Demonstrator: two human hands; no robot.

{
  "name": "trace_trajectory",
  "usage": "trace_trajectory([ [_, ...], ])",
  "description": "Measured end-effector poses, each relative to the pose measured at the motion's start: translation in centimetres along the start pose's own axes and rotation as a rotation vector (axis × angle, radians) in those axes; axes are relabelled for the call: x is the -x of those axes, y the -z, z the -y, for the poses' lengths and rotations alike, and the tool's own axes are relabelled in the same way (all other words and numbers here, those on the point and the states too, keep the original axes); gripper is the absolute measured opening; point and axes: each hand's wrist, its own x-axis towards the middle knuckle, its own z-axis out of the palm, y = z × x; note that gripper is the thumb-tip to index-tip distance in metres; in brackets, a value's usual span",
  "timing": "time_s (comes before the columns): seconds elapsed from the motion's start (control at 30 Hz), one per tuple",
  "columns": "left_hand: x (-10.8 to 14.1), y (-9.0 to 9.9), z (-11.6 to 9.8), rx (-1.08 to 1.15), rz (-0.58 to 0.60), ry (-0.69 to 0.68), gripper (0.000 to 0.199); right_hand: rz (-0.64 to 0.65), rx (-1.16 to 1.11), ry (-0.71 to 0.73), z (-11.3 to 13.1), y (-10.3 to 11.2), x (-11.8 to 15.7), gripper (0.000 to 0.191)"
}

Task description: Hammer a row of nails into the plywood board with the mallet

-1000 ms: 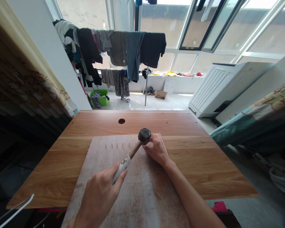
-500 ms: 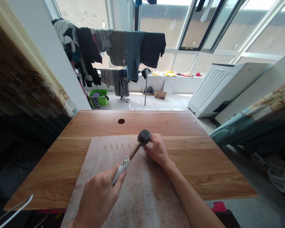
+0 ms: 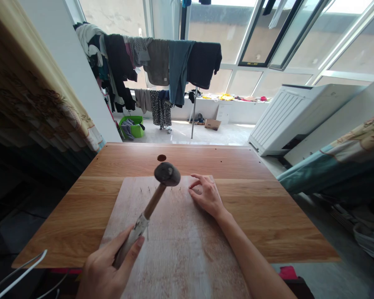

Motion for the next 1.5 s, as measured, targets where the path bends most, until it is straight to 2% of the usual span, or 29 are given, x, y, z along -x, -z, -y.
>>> trace_trajectory([
  [0.1, 1.0, 1.5, 2.6, 0.004, -0.015, 0.140, 0.046, -0.007, 0.002, 0.027, 0.1, 0.0, 0.1, 0.050],
  [0.2, 1.6, 1.8, 4.8, -0.039, -0.021, 0.267, 0.050, -0.043, 0.006, 0.055, 0.0, 0.2, 0.1, 0.052],
  [0.33, 2.3, 0.7, 6.5, -0.047, -0.064, 0.345, 0.057, -0.138, 0.031, 0.072, 0.6, 0.5, 0.4, 0.031],
  [0.43, 2.5, 0.1, 6.3, -0.022, -0.094, 0.322, 0.052, -0.120, 0.045, 0.111, 2.8, 0.3, 1.2, 0.012],
  [0.53, 2.1, 0.0, 5.5, 0.016, -0.099, 0.299, 0.048, 0.085, 0.007, 0.204, 6.5, -0.5, 2.6, 0.014],
  [0.6, 1.8, 0.1, 4.9, 0.039, -0.089, 0.293, 0.045, 0.361, 0.003, 0.290, 9.1, -1.5, 3.5, 0.021],
  [0.63, 1.7, 0.2, 4.8, 0.044, -0.085, 0.289, 0.045, 0.441, 0.038, 0.307, 10.3, -2.0, 3.8, 0.021],
  [0.7, 1.6, 0.2, 4.6, 0.043, -0.083, 0.283, 0.044, 0.532, 0.131, 0.331, 12.1, -3.2, 4.3, 0.017],
  [0.8, 1.6, 0.1, 4.5, 0.037, -0.089, 0.274, 0.044, 0.571, 0.245, 0.314, 13.5, -4.6, 4.4, 0.011],
  [0.97, 1.7, 0.1, 4.5, 0.033, -0.105, 0.252, 0.044, 0.632, 0.345, 0.288, 14.0, -5.0, 3.9, 0.023],
  [1.17, 1.7, 0.1, 4.9, 0.017, -0.100, 0.233, 0.039, 0.643, 0.573, 0.457, 16.0, -4.9, 3.4, 0.027],
  [1.3, 1.7, 0.0, 5.0, 0.025, -0.097, 0.208, 0.038, 0.701, 0.636, 0.468, 16.7, -5.5, 2.8, 0.029],
  [1.4, 1.8, -0.1, 5.5, 0.016, -0.079, 0.209, 0.040, 0.695, 0.482, 0.487, 15.7, -4.7, 2.6, 0.024],
  [1.5, 2.1, -0.3, 6.5, -0.021, -0.052, 0.238, 0.040, 0.632, 0.163, 0.443, 13.5, -2.3, 2.3, 0.025],
])
